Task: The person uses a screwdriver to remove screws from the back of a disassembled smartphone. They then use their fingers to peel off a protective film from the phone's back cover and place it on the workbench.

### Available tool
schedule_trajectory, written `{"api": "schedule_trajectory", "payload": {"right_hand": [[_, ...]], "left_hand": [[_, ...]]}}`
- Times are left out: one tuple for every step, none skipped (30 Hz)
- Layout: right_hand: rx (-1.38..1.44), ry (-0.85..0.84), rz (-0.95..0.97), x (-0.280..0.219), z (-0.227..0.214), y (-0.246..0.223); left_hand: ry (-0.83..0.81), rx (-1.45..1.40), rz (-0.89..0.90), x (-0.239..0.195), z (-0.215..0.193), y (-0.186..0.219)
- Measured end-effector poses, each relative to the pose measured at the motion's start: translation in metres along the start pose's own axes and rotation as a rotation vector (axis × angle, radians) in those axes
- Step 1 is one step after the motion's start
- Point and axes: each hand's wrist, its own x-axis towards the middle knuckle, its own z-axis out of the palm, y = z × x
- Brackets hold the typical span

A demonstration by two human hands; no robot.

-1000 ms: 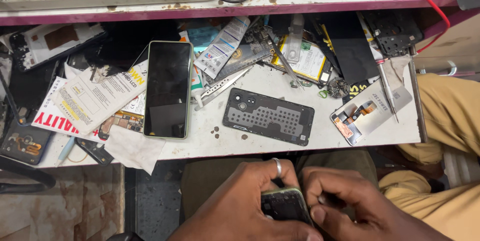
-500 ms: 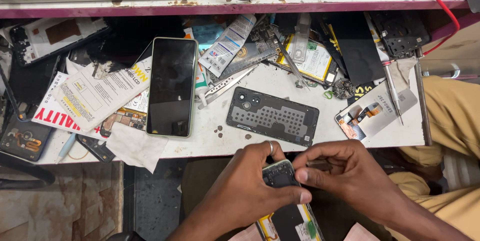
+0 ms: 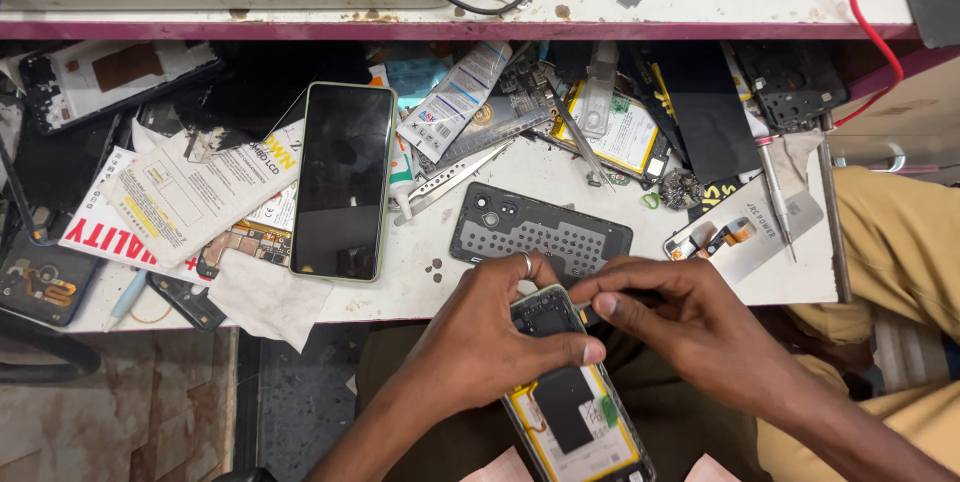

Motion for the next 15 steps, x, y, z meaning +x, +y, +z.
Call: {"api": "schedule_trajectory", "payload": {"right_hand": [[-0.017,0.003,0.020,0.002,-0.002,-0.001],[-0.046,-0.004,-0.039,0.004,-0.005,-0.002],[-0.075,-0.011,-0.097,0.007,-0.008,-0.003],[-0.104,-0.019,-0.163,0.012,-0.011,-0.005],[-0.133,0.001,-0.154,0.016,-0.014,-0.007],[-0.159,0.023,-0.145,0.019,-0.017,-0.008],[-0.186,0.045,-0.136,0.023,-0.019,-0.009],[-0.155,0.050,-0.145,0.024,-0.023,-0.009],[-0.125,0.055,-0.153,0.027,-0.027,-0.009],[-0.094,0.066,-0.162,0.029,-0.030,-0.008],[-0.096,0.063,-0.155,0.030,-0.034,-0.007],[-0.094,0.063,-0.144,0.030,-0.036,-0.005],[-0.092,0.062,-0.133,0.031,-0.038,-0.003],[-0.112,0.063,-0.132,0.031,-0.039,-0.001],[-0.132,0.063,-0.131,0.032,-0.039,0.002]], "left_hand": [[0.017,0.003,0.019,0.003,0.000,0.000],[0.037,0.005,0.038,0.006,0.001,0.000],[0.056,0.006,0.057,0.009,0.002,0.000],[0.098,0.049,0.120,0.014,0.002,0.001],[0.140,0.092,0.182,0.020,0.003,0.002],[0.179,0.137,0.244,0.025,0.003,0.002],[0.172,0.147,0.195,0.031,0.004,0.001],[0.159,0.153,0.144,0.039,0.005,0.001],[0.146,0.158,0.093,0.045,0.007,0.000],[0.170,0.161,0.140,0.050,0.008,0.000],[0.192,0.164,0.188,0.055,0.009,-0.001],[0.210,0.168,0.233,0.059,0.010,-0.001],[0.199,0.157,0.235,0.062,0.010,0.000],[0.188,0.147,0.233,0.063,0.010,0.000],[0.176,0.138,0.231,0.064,0.009,0.000]]}}
